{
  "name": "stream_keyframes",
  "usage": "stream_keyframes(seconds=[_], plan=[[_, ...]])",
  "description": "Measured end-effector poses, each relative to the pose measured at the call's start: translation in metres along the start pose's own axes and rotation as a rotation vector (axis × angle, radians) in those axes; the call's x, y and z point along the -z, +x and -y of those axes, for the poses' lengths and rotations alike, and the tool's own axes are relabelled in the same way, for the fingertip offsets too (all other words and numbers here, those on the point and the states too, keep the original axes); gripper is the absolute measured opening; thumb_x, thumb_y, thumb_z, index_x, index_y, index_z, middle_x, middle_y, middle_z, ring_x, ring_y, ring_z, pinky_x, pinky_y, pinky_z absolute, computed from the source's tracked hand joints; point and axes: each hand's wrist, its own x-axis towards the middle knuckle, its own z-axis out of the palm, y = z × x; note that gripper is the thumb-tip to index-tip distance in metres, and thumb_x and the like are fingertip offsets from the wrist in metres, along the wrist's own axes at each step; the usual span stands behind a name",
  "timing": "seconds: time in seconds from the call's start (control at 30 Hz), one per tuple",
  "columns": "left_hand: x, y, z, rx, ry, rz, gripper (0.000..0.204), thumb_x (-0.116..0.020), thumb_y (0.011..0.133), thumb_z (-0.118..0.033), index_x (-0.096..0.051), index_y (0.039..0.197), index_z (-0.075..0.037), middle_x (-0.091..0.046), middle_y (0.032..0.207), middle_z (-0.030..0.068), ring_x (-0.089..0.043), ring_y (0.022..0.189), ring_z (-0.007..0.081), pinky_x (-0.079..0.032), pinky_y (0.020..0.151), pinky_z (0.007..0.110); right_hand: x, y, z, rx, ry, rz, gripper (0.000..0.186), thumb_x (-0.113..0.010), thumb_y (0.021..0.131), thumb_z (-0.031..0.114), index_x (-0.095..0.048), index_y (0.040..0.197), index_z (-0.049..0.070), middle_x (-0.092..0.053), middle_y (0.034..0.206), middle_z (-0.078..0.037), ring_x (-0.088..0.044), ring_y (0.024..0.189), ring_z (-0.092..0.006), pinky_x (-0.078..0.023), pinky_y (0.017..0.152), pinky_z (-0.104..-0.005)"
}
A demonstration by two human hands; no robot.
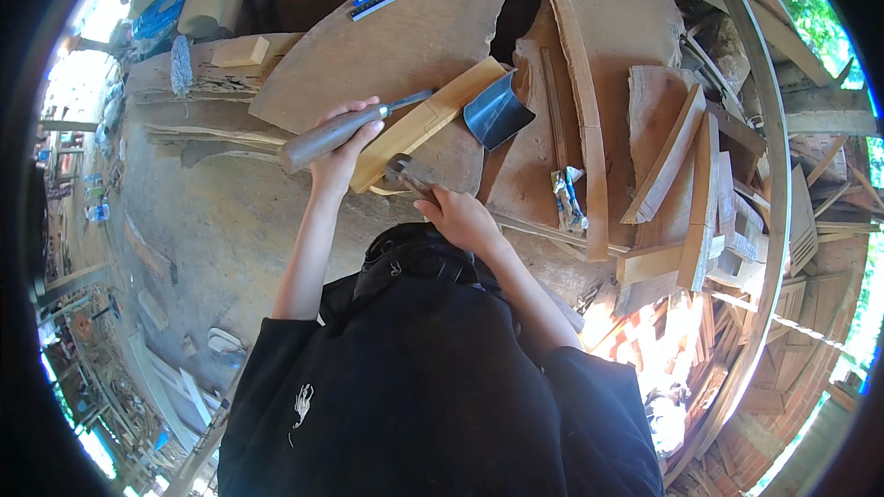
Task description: Using a hammer and chisel to carve wood and then using a metal file.
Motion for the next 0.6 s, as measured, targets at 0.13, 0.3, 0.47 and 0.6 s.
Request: stream_keyframes(seconds=[0.13, 0.3, 0.47, 0.6], plan=[[0.015, -0.023, -0.019, -0.035, 0.032, -0.098, 0.030, -0.068, 0.072, 0.001, -0.052, 0.098, -0.002, -0.060, 0.104, 0.0193, -0.060, 0.094, 0.0196, -0.048, 0.083, 0.029, 0.016, -0.012, -0.019, -0.052, -0.029, 0.000, 0.038, -0.051, 0.087, 0.035, -0.050, 0.085, -0.002, -0.054, 0.066, -0.023, -0.056, 0.067, -0.0402, -0.041, 0.060, -0.0447], [0.025, -0.061, -0.034, -0.058, -0.029, -0.116, 0.030, -0.064, 0.073, 0.006, -0.050, 0.098, -0.002, -0.057, 0.108, 0.0218, -0.060, 0.093, 0.0229, -0.051, 0.079, 0.031, 0.037, -0.021, -0.048, -0.390, 0.301, -0.076, 0.032, -0.051, 0.087, 0.033, -0.054, 0.081, 0.002, -0.054, 0.055, -0.012, -0.055, 0.045, -0.0225, -0.042, 0.041, -0.0348], [0.025, -0.092, -0.037, -0.002, -0.041, -0.085, 0.032, -0.065, 0.071, 0.008, -0.050, 0.098, -0.002, -0.058, 0.106, 0.0223, -0.059, 0.093, 0.0221, -0.050, 0.079, 0.030, 0.057, -0.017, -0.057, -0.460, 0.453, -0.396, 0.028, -0.049, 0.089, 0.030, -0.049, 0.080, 0.003, -0.046, 0.050, -0.004, -0.045, 0.035, -0.0115, -0.034, 0.031, -0.0273], [0.025, -0.107, -0.037, 0.077, 0.006, -0.261, 0.034, -0.063, 0.071, 0.010, -0.048, 0.099, -0.002, -0.058, 0.104, 0.0210, -0.058, 0.095, 0.0215, -0.048, 0.082, 0.029, 0.079, -0.015, -0.058, -0.466, 0.601, -0.591, 0.026, -0.047, 0.090, 0.029, -0.046, 0.083, 0.004, -0.043, 0.048, -0.002, -0.041, 0.032, -0.0102, -0.031, 0.029, -0.0258]])
